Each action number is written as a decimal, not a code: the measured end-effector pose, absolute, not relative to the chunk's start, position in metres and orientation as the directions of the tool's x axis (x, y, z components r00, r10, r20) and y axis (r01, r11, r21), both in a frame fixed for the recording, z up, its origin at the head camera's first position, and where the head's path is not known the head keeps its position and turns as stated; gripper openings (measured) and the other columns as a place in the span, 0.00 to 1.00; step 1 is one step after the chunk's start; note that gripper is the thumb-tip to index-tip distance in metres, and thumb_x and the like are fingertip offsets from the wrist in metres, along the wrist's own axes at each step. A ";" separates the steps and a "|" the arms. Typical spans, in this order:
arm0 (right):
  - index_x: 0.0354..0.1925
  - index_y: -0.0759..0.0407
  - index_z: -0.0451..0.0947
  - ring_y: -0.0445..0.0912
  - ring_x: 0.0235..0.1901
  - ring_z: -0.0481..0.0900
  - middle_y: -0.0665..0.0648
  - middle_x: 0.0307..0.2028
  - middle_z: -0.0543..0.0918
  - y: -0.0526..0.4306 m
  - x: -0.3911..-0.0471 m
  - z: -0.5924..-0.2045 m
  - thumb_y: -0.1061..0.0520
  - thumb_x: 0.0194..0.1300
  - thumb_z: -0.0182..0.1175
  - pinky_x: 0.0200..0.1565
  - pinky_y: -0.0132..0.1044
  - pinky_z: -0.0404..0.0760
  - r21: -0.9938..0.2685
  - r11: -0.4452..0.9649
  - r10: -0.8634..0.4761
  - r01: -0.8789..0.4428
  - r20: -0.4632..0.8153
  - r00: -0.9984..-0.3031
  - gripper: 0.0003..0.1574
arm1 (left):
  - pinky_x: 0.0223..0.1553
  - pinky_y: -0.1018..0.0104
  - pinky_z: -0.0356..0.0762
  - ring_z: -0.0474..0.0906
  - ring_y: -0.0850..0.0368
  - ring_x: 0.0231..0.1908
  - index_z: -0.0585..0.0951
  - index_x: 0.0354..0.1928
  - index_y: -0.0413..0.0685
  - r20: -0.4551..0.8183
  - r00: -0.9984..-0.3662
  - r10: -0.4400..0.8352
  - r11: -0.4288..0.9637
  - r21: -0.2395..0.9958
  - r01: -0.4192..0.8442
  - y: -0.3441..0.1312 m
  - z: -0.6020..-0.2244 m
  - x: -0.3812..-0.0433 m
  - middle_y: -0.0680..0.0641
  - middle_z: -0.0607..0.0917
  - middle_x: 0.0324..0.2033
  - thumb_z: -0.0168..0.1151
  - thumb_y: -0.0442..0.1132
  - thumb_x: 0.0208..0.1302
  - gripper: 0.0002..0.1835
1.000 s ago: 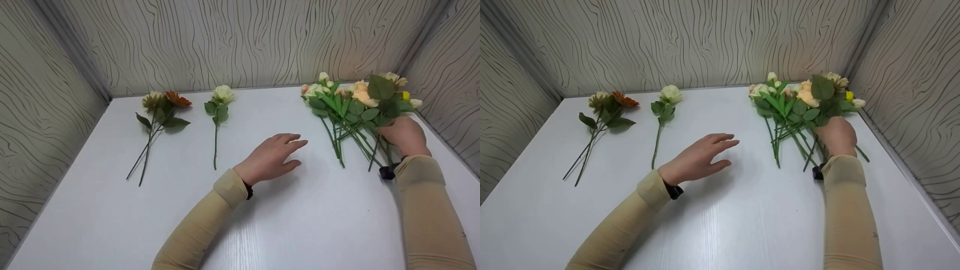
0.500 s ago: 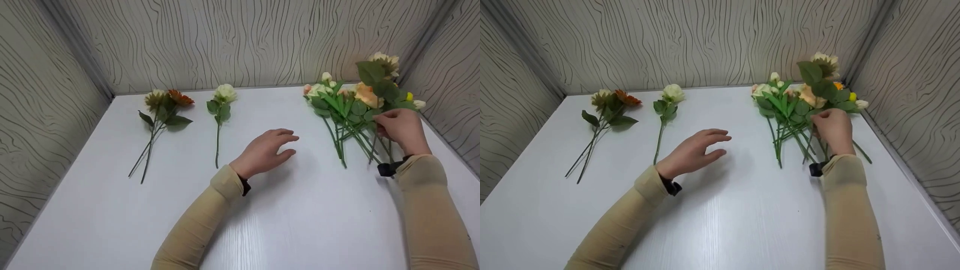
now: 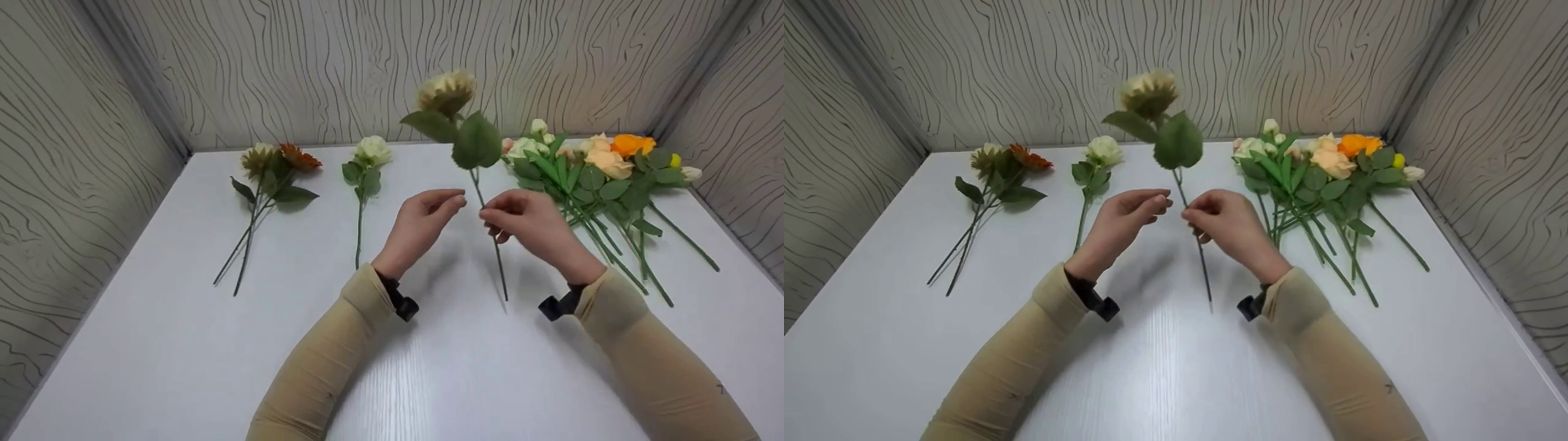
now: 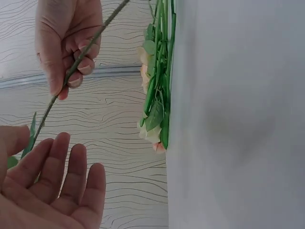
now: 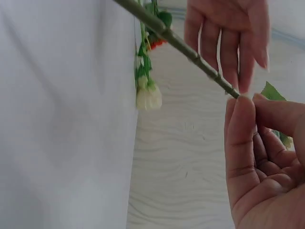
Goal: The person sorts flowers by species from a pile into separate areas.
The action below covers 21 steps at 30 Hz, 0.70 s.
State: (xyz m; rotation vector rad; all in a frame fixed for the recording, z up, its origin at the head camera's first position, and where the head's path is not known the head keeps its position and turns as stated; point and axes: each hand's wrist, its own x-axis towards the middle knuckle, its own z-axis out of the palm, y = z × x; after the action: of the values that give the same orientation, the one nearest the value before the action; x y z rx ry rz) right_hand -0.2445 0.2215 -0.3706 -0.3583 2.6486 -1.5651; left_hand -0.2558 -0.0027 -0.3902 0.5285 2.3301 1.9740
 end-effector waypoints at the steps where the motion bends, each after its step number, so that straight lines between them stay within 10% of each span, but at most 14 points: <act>1: 0.46 0.62 0.84 0.51 0.34 0.85 0.65 0.39 0.85 0.215 -0.242 -0.372 0.46 0.70 0.68 0.37 0.39 0.87 -0.867 0.455 -0.251 -0.200 0.091 -0.964 0.20 | 0.56 0.57 0.79 0.80 0.63 0.50 0.86 0.56 0.57 0.176 -0.945 0.275 0.095 0.973 0.209 -0.003 -0.390 -0.256 0.59 0.86 0.48 0.63 0.53 0.73 0.16; 21: 0.50 0.67 0.84 0.51 0.36 0.87 0.65 0.40 0.88 0.178 -0.233 -0.404 0.55 0.71 0.66 0.41 0.40 0.87 -0.887 0.437 -0.466 -0.150 -0.081 -0.881 0.17 | 0.49 0.57 0.85 0.85 0.47 0.46 0.81 0.55 0.40 0.237 -0.971 0.041 -0.283 0.934 0.217 -0.028 -0.378 -0.269 0.37 0.85 0.47 0.63 0.39 0.74 0.13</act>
State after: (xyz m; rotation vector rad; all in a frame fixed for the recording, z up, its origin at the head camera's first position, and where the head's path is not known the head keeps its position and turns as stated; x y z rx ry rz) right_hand -0.2327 0.1780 -0.4042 -0.5288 2.3793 -1.4221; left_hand -0.2689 -0.0281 -0.3776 0.3517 1.9414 2.5858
